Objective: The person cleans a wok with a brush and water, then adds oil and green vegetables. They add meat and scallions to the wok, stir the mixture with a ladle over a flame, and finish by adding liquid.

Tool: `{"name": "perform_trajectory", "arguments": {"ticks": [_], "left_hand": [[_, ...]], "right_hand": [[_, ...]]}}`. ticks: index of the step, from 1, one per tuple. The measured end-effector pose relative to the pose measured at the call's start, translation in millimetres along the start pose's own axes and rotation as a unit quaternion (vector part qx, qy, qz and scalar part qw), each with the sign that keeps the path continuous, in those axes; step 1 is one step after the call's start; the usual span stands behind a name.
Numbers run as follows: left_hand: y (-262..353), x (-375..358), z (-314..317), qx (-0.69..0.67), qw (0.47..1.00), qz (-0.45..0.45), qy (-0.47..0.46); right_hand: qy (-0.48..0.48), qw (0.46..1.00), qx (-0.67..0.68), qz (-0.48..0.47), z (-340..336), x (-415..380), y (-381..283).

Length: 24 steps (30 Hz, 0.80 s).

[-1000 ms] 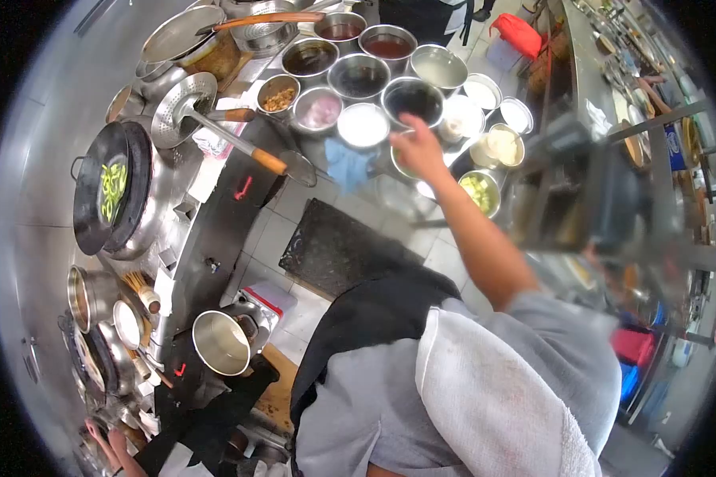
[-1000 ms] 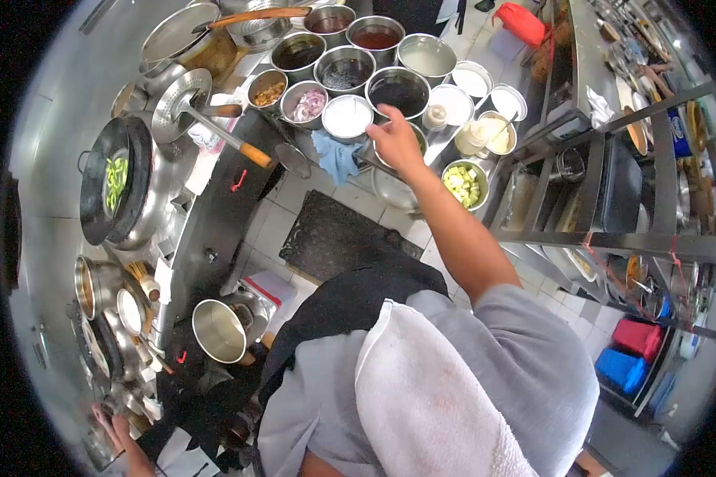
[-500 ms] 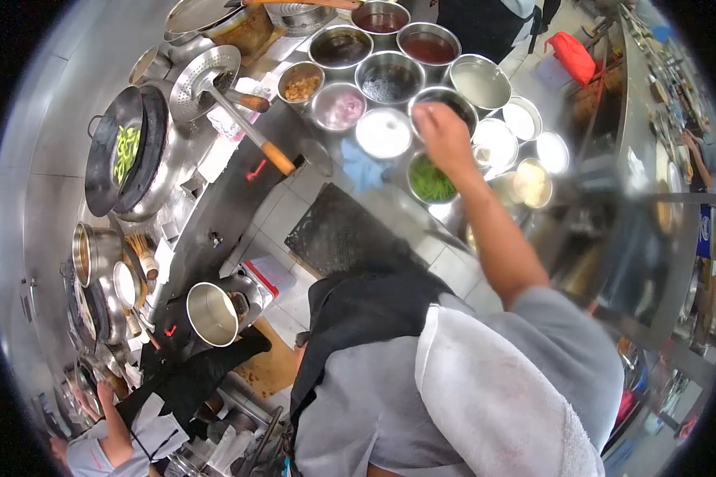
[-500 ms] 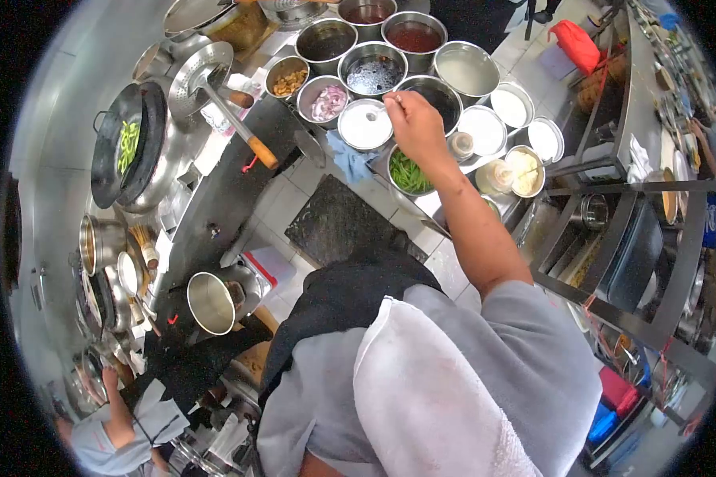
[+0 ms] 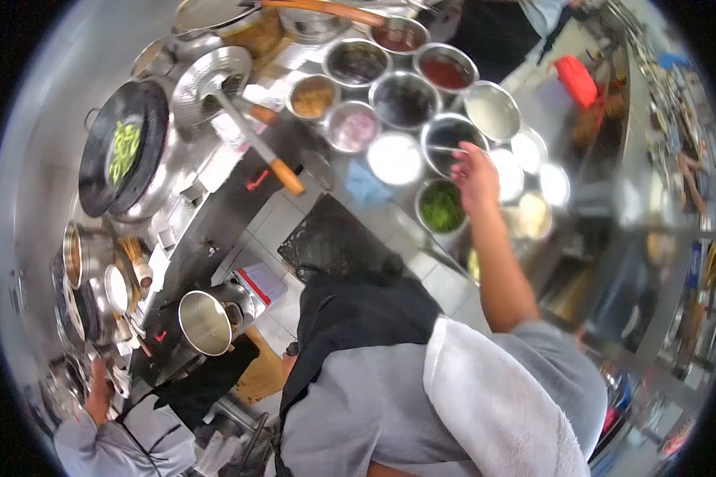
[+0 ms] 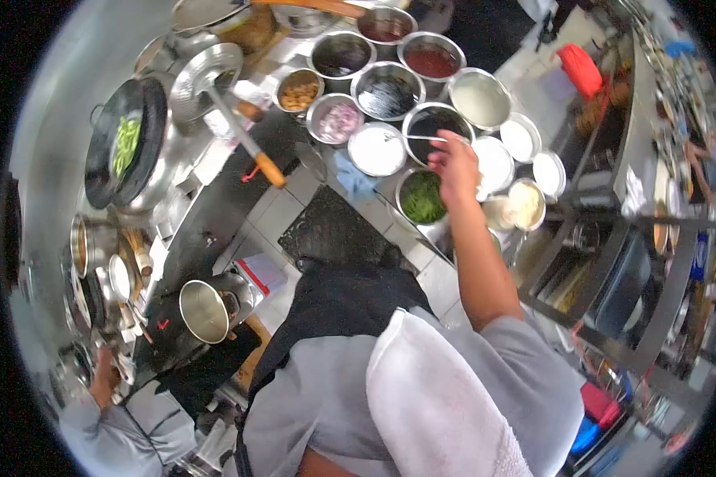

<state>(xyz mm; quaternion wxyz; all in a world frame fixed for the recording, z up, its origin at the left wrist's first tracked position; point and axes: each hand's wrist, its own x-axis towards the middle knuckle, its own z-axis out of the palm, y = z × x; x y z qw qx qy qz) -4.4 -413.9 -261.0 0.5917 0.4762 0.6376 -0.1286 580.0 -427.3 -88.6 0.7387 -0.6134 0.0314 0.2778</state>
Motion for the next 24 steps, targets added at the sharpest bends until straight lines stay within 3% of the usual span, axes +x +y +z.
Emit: {"name": "perform_trajectory", "arguments": {"ticks": [4,6,7,9,10,13,14,16,18,21,23,24], "left_hand": [[-24.5,18.7,-4.7,-0.102,0.993,0.006,0.064],[25.9,-4.1,-28.9,0.001,0.986,-0.004,0.169],[33.8,1.2,-38.6,-0.025,0.983,-0.001,0.18],[38.7,15.2,-60.6,-0.098,0.989,-0.002,0.11],[6.2,58.4,-59.5,-0.124,0.981,-0.017,0.151],[12.9,74.6,-87.1,-0.164,0.979,-0.025,0.116],[10.9,79.5,-90.5,-0.14,0.979,-0.022,0.149],[10.9,79.5,-100.9,-0.139,0.981,-0.021,0.136],[-4.1,89.2,-104.7,-0.134,0.982,-0.016,0.132],[-26.0,91.7,-107.6,-0.212,0.975,-0.024,0.063],[-36.5,91.3,-100.9,-0.246,0.965,-0.036,0.079],[-39.5,83.9,-99.2,-0.269,0.958,-0.067,0.077]], "right_hand": [[0.024,0.996,0.0,-0.081,20.1,-5.2,-23.3],[0.03,0.986,-0.033,-0.159,50.4,-6.8,-43.3],[0.021,0.978,-0.048,-0.204,75.3,-8.5,-55.9],[0.01,0.964,-0.046,-0.261,143.7,-23.9,-78.4],[-0.032,0.95,-0.03,-0.31,180.5,-32.6,-83.0],[-0.104,0.923,-0.098,-0.356,306.7,-57.2,-90.1],[-0.177,0.896,-0.093,-0.397,353.6,-66.7,-81.8],[-0.223,0.837,-0.236,-0.441,440.2,-94.9,-66.0],[-0.236,0.715,-0.272,-0.599,499.6,-109.5,-43.4],[-0.246,0.725,-0.255,-0.591,536.6,-133.9,-32.9],[-0.265,0.726,-0.236,-0.589,533.3,-134.3,-28.4],[-0.273,0.782,-0.227,-0.512,523.5,-136.2,-27.5]]}}
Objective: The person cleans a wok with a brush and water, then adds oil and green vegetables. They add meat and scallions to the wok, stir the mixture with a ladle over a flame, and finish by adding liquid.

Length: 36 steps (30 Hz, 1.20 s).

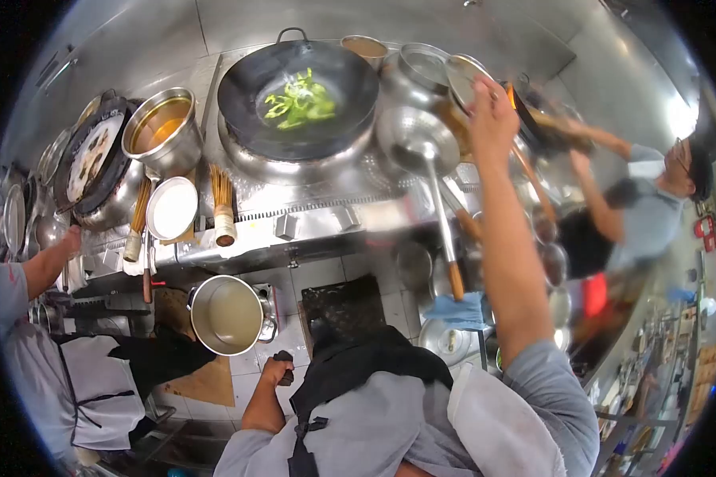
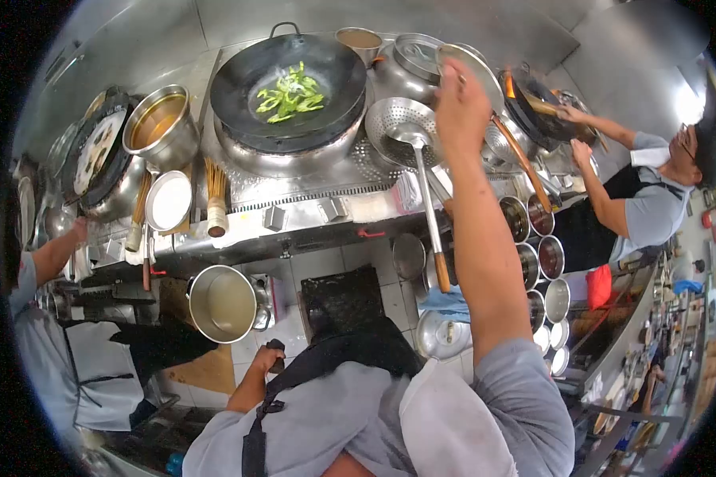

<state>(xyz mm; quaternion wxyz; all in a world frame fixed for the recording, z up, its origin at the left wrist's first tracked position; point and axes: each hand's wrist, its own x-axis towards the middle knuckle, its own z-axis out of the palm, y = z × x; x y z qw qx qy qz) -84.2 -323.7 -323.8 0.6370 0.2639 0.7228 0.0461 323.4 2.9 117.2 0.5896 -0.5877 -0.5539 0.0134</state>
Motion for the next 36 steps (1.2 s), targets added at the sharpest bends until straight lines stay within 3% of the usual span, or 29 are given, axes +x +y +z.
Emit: {"name": "perform_trajectory", "arguments": {"ticks": [1,5,6,7,9,10,11,15,18,21,23,25,26,27,29,31,32,33,36], "left_hand": [[-3.7,-7.2,-1.5,-0.019,0.999,-0.032,0.005],[-12.3,-27.7,-0.6,0.043,0.998,-0.041,-0.017],[-28.2,-6.4,-1.9,0.151,0.984,0.026,-0.089],[-26.7,-4.4,-3.8,0.162,0.982,0.025,-0.092],[-22.9,-7.6,-5.3,0.21,0.954,0.128,-0.172],[1.1,-32.7,1.6,0.158,0.986,0.047,-0.034],[2.4,-34.6,-3.6,0.183,0.981,0.046,-0.039],[58.6,-4.5,16.3,0.383,0.906,0.154,-0.092],[92.1,22.3,31.1,0.51,0.814,0.236,-0.149],[109.8,29.8,36.8,0.58,0.731,0.312,-0.18],[123.5,22.9,53.8,0.591,0.745,0.28,-0.133],[135.2,15.1,73.8,0.501,0.847,0.175,-0.039],[139.1,5.0,84.6,0.503,0.846,0.173,-0.036],[141.3,-12.7,94.2,0.437,0.886,0.153,-0.013],[163.2,-56.1,115.1,0.34,0.93,0.135,0.032],[176.4,-97.8,121.4,0.315,0.937,0.154,-0.01],[136.7,-50.1,104.3,0.179,0.963,0.199,0.002],[126.4,-44.2,99.5,0.031,0.984,0.171,-0.045],[141.4,-94.0,100.2,-0.107,0.964,0.242,-0.001]], "right_hand": [[-0.002,0.995,0.044,0.087,-10.1,-8.1,0.2],[0.042,0.989,0.057,0.13,-86.7,-44.6,21.9],[0.059,0.987,0.035,0.142,-111.2,-57.6,25.1],[0.078,0.985,0.013,0.156,-137.1,-70.5,28.9],[0.095,0.979,-0.036,0.179,-194.3,-93.1,42.8],[0.115,0.972,-0.043,0.198,-222.4,-105.4,50.8],[0.129,0.968,-0.061,0.205,-249.3,-118.9,55.0],[0.159,0.952,-0.179,0.194,-339.2,-177.0,62.8],[0.174,0.926,-0.203,0.266,-366.4,-207.2,47.0],[0.136,0.915,-0.297,0.236,-382.6,-237.1,61.0],[0.072,0.909,-0.312,0.267,-376.7,-254.3,62.9],[0.04,0.904,-0.35,0.243,-359.4,-279.8,89.6],[-0.056,0.882,-0.376,0.279,-354.8,-292.3,108.6],[-0.155,0.851,-0.395,0.309,-351.2,-301.4,122.9],[-0.127,0.888,-0.343,0.278,-344.3,-316.9,133.1],[-0.068,0.927,-0.276,0.244,-340.8,-297.4,110.1],[-0.066,0.936,-0.302,0.171,-342.8,-289.0,108.7],[-0.046,0.954,-0.248,0.163,-342.3,-278.4,98.8],[-0.082,0.973,-0.119,0.181,-328.2,-256.9,99.3]]}}
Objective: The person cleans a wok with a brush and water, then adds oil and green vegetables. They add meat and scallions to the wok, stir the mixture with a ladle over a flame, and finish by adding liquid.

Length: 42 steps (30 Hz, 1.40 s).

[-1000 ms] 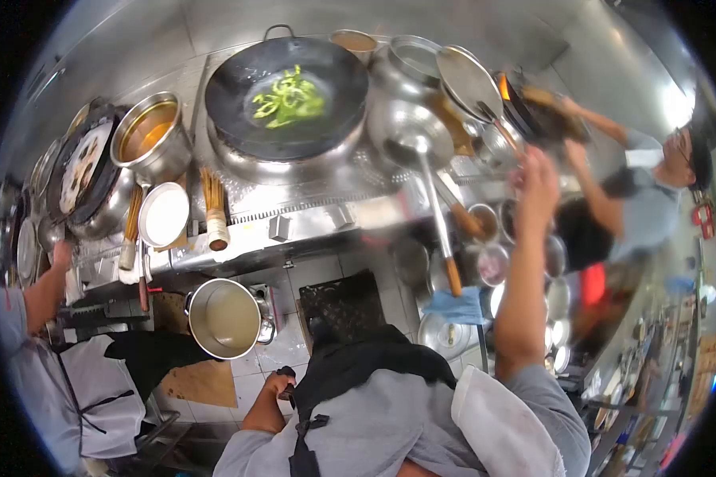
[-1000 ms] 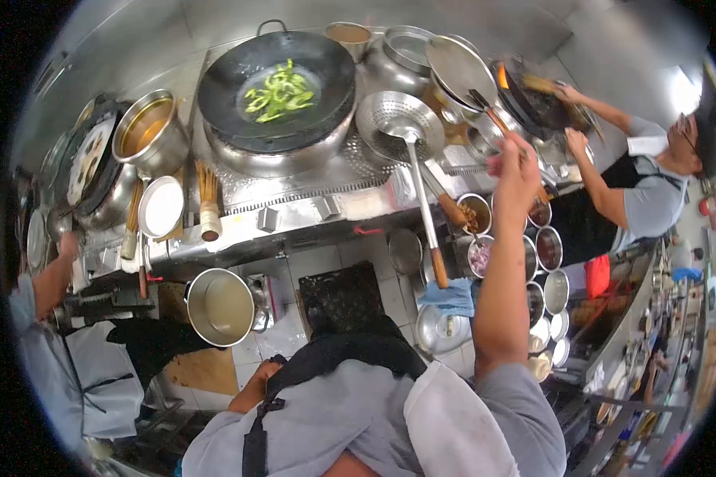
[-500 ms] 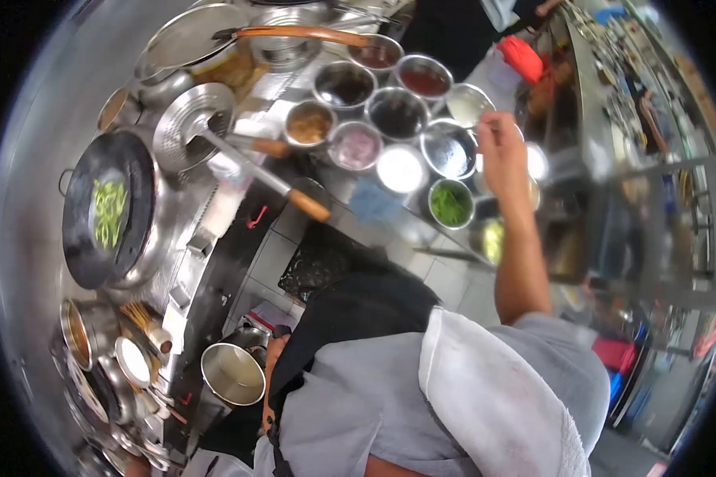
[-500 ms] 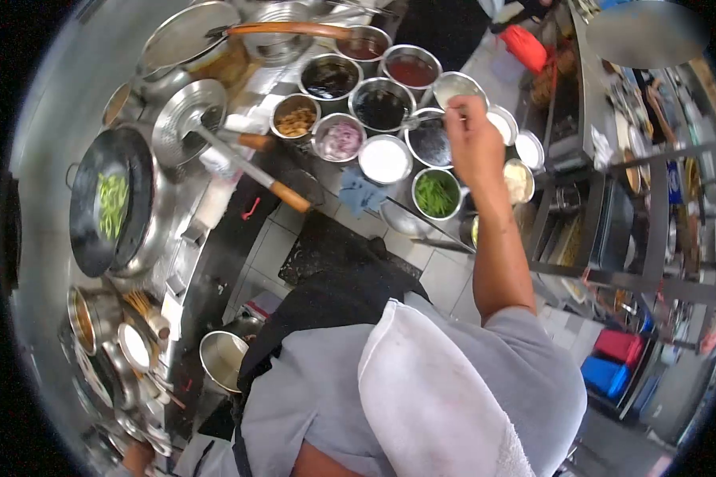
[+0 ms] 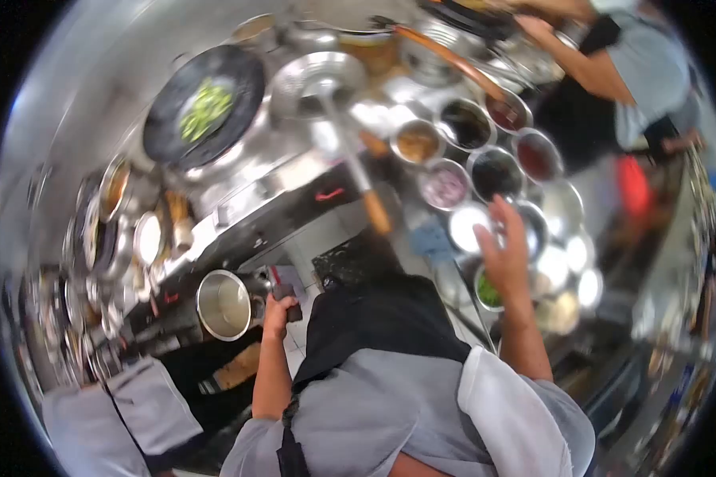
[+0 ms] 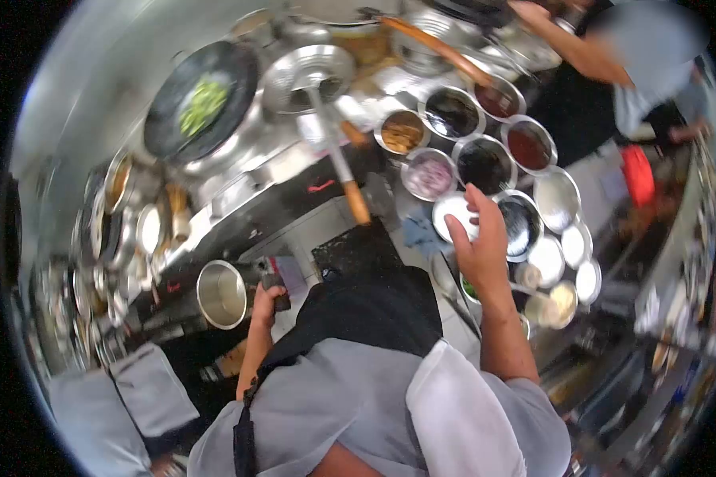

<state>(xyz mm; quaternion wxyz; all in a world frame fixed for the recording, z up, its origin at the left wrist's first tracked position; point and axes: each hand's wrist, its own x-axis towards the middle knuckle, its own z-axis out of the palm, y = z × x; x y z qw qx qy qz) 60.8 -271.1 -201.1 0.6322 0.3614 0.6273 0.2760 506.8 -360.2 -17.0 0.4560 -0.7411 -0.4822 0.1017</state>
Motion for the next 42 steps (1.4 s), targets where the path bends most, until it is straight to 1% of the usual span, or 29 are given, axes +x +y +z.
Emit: {"name": "perform_trajectory", "arguments": {"ticks": [2,3,5,6,8,9,12,13,14,15,17,18,19,21,22,23,25,26,28,29,30,31,32,33,35,36,38,40,42], "left_hand": [[33.4,-20.5,5.0,-0.036,0.997,0.059,0.047],[56.7,-33.7,11.3,-0.054,0.993,0.071,0.071],[83.8,-36.4,6.2,-0.088,0.985,0.138,0.061],[98.4,-38.3,4.4,-0.104,0.981,0.149,0.071],[130.9,-40.1,-1.5,-0.187,0.967,0.172,-0.007],[148.0,-39.4,-5.6,-0.197,0.963,0.182,-0.001],[197.7,-19.8,-17.4,-0.103,0.951,0.287,-0.051],[214.1,-6.3,-23.9,-0.061,0.941,0.328,-0.059],[227.8,13.7,-33.7,0.038,0.927,0.372,-0.031],[256.8,16.6,-35.6,0.152,0.889,0.431,0.01],[296.5,45.9,-35.8,0.181,0.875,0.449,0.002],[320.6,55.1,-35.0,0.276,0.862,0.426,0.026],[323.8,90.3,-31.5,0.328,0.774,0.53,0.111],[335.2,123.4,-29.1,0.348,0.767,0.518,0.147],[339.2,134.2,-31.6,0.389,0.791,0.461,0.104],[343.2,143.0,-35.6,0.428,0.807,0.402,0.058],[331.4,139.4,-37.9,0.401,0.807,0.429,0.055],[330.5,126.1,-42.4,0.387,0.802,0.449,0.069],[331.8,114.9,-51.0,0.368,0.8,0.468,0.082],[328.0,113.2,-54.2,0.338,0.785,0.513,0.077],[321.5,112.3,-55.2,0.309,0.77,0.554,0.07],[316.8,117.8,-53.3,0.304,0.776,0.549,0.066],[321.4,130.7,-53.4,0.307,0.784,0.535,0.073],[325.4,141.0,-53.2,0.311,0.79,0.523,0.08],[328.7,155.1,-54.7,0.318,0.802,0.499,0.084],[328.0,159.5,-55.0,0.334,0.808,0.481,0.07],[325.1,158.7,-55.0,0.367,0.804,0.463,0.066],[325.7,155.8,-53.6,0.344,0.814,0.463,0.071],[324.6,154.2,-49.0,0.319,0.824,0.463,0.077]], "right_hand": [[-0.101,0.995,0.018,0.001,16.6,17.5,-1.0],[-0.168,0.985,-0.025,-0.013,27.6,26.0,-1.0],[-0.238,0.971,0.024,-0.027,66.8,31.5,9.4],[-0.243,0.968,0.022,-0.048,86.7,34.4,10.8],[-0.28,0.953,-0.03,-0.107,127.8,39.2,6.9],[-0.281,0.951,-0.032,-0.123,145.3,39.9,4.3],[-0.288,0.953,-0.085,-0.03,187.7,46.4,-3.8],[-0.286,0.953,-0.091,-0.044,195.3,50.2,-6.3],[-0.287,0.955,-0.069,0.017,200.8,54.2,-10.4],[-0.287,0.953,-0.048,0.079,204.6,56.2,-12.1],[-0.265,0.961,-0.057,0.055,225.2,67.9,32.1],[-0.243,0.967,-0.058,0.045,232.1,74.4,46.2],[-0.243,0.967,-0.066,0.037,233.0,77.0,41.8],[-0.222,0.968,0.0,0.113,234.0,84.7,25.9],[-0.235,0.948,0.083,0.201,225.3,80.1,-21.3],[-0.232,0.949,0.078,0.197,222.0,71.9,-47.9],[-0.216,0.959,0.077,0.168,213.3,59.0,-68.6],[-0.214,0.961,0.071,0.162,204.6,59.1,-59.5],[-0.157,0.985,-0.069,0.014,181.9,60.5,-44.2],[-0.173,0.977,-0.124,-0.019,164.4,68.1,-89.1],[-0.188,0.973,-0.129,0.047,144.2,79.4,-80.0],[-0.199,0.967,-0.154,-0.036,133.2,86.2,-145.5],[-0.203,0.943,-0.243,-0.103,120.0,104.3,-150.8],[-0.218,0.927,-0.279,-0.122,112.6,117.4,-177.0],[-0.294,0.879,-0.366,-0.079,110.9,148.0,-214.6],[-0.294,0.88,-0.364,-0.087,121.1,166.3,-217.9],[-0.37,0.814,-0.388,-0.222,152.5,201.9,-207.9],[-0.398,0.819,-0.35,-0.219,211.6,225.3,-198.5],[-0.349,0.849,-0.334,-0.215,285.6,225.9,-171.4]]}}
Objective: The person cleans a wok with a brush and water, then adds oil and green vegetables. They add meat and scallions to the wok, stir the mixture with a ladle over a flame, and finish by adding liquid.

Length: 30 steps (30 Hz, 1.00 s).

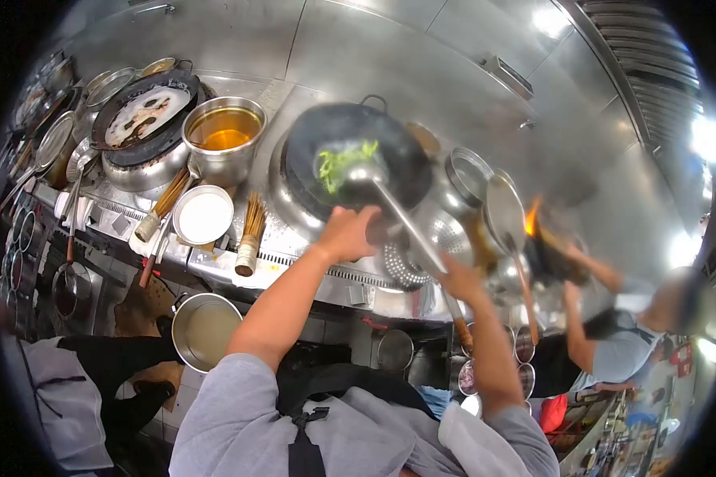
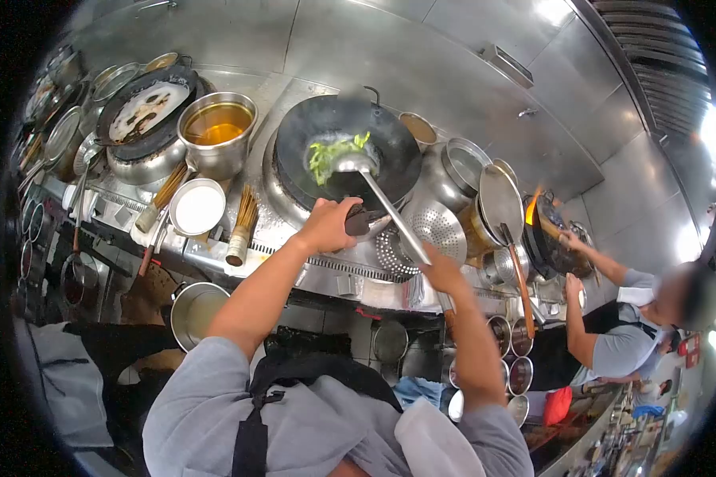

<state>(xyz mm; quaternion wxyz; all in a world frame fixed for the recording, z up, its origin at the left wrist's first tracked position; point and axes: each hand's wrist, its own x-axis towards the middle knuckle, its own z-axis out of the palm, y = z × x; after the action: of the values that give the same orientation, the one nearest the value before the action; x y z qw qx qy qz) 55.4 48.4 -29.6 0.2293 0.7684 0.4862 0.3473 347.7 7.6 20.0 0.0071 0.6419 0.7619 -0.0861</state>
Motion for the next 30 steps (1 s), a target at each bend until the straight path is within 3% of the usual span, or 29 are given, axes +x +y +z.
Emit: {"name": "perform_trajectory", "arguments": {"ticks": [2,4,7,11,14,15,18,22,24,27,29,30], "left_hand": [[-1.7,-1.3,1.5,-0.021,1.0,-0.005,0.017],[-1.0,-6.1,-0.3,-0.03,0.999,-0.007,0.025],[7.4,-8.1,-14.4,-0.001,0.999,-0.034,-0.002],[-3.2,-0.5,-7.8,-0.06,0.998,-0.014,0.031],[-4.4,-1.4,-6.3,-0.059,0.997,-0.023,0.041],[-5.5,-1.3,-5.8,-0.058,0.997,-0.023,0.037],[-4.4,-0.8,-5.5,-0.067,0.996,-0.025,0.047],[-8.2,-2.7,-2.2,-0.061,0.996,-0.041,0.048],[-10.6,-1.5,0.7,-0.051,0.996,-0.033,0.064],[-8.4,-1.1,0.7,-0.072,0.994,-0.016,0.081],[-5.1,-0.4,-2.0,-0.101,0.99,-0.066,0.069],[-5.3,2.2,-4.0,-0.098,0.99,-0.071,0.076]], "right_hand": [[0.018,0.984,0.178,-0.026,54.6,21.6,-33.7],[-0.034,0.875,0.473,0.102,98.7,26.9,-71.2],[0.035,0.835,0.541,0.095,97.0,38.7,-71.8],[0.066,0.848,0.526,0.022,54.2,72.7,-52.5],[0.043,0.885,0.457,0.082,33.2,94.5,-62.7],[0.042,0.883,0.459,0.086,31.5,92.9,-70.1],[-0.052,0.798,0.595,0.079,34.6,85.2,-78.2],[-0.083,0.829,0.552,0.037,33.7,49.1,-78.1],[0.043,0.872,0.486,0.044,49.3,14.5,-84.9],[0.044,0.875,0.479,0.055,132.5,-1.1,-49.3],[0.162,0.906,0.377,-0.099,165.1,-2.4,-25.8],[0.157,0.906,0.378,-0.107,145.7,-2.5,-34.7]]}}
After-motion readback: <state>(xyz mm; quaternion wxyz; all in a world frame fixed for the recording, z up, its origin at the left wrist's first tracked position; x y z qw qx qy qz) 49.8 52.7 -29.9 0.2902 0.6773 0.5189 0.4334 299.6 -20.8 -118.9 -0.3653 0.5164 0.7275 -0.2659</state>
